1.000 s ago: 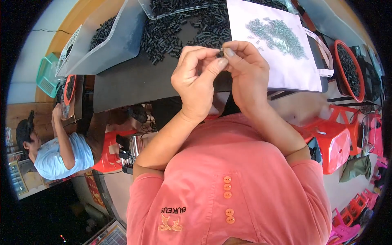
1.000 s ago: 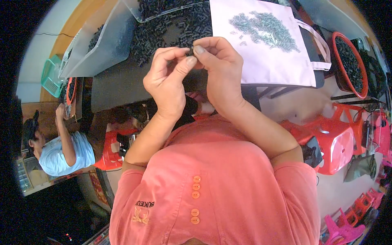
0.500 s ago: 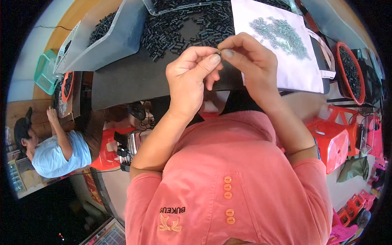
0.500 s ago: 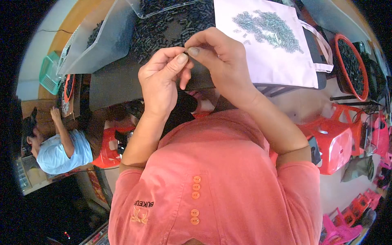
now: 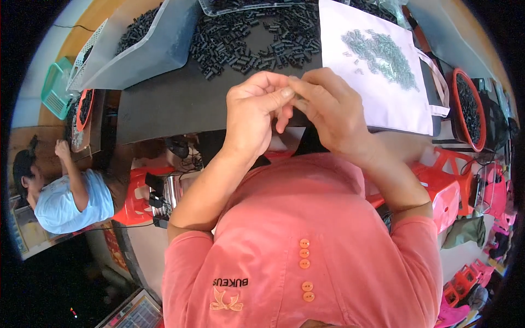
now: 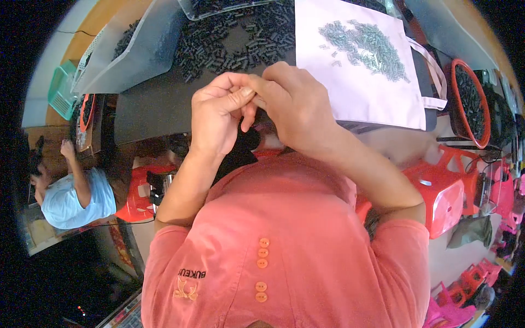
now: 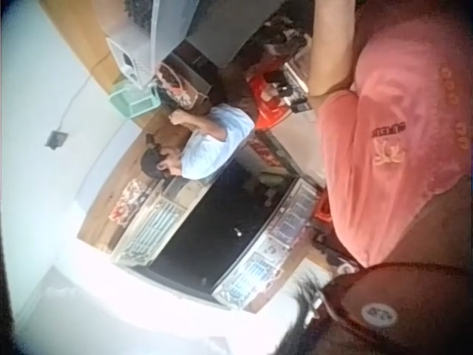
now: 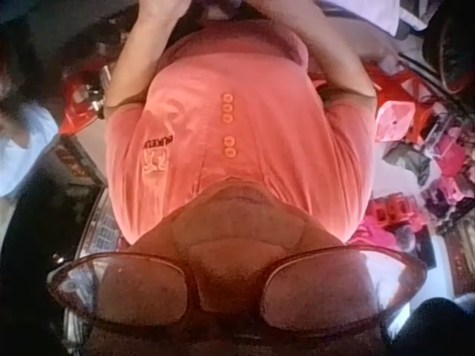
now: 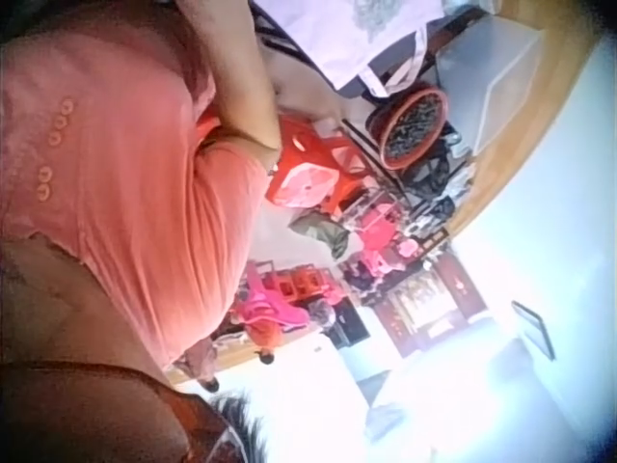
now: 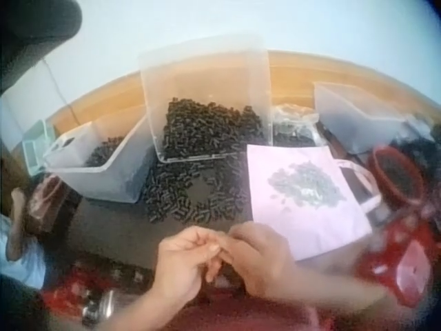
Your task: The person assembles small components by picking up plastic parts and inserting small pins into them by hand.
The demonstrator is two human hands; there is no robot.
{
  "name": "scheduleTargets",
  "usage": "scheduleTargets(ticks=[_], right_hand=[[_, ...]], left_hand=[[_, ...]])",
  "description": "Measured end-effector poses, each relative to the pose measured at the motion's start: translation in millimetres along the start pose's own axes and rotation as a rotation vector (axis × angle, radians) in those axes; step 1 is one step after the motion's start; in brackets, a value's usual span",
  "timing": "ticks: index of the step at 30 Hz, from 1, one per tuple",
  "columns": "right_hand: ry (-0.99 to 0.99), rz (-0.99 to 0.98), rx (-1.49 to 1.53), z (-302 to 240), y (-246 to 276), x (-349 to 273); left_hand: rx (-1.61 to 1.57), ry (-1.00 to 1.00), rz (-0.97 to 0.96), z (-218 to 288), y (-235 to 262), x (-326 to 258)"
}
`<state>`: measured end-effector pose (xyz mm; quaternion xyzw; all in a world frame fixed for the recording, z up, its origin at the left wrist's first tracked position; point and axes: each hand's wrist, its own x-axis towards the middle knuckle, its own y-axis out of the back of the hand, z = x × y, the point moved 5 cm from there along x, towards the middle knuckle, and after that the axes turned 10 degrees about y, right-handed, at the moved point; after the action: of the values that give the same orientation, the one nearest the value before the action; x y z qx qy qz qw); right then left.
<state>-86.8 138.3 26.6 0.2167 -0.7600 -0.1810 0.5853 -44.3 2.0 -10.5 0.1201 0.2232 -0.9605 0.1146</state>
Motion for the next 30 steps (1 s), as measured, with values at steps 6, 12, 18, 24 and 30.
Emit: scheduleTargets(ticks=[6,12,18,24,30], right_hand=[[0.088,-0.174,-0.049,56.3,-1.8,44.0],[0.334,-0.491,-0.337,103.3,-45.6,81.4],[0.430,-0.631,-0.410,102.2,-59.0,92.6],[0.351,-0.424,-0.316,86.2,-25.7,76.3],[0.309,-0.478,-0.307,80.6,-20.6,85.9]], left_hand=[[0.087,-0.129,0.078,5.4,14.1,3.2],[0.077,-0.130,0.077,3.1,17.8,7.8],[0.072,-0.098,0.051,1.3,21.3,6.2],[0.134,-0.127,0.015,0.5,21.5,5.2],[0.220,-0.155,0.013,1.6,18.0,3.9]])
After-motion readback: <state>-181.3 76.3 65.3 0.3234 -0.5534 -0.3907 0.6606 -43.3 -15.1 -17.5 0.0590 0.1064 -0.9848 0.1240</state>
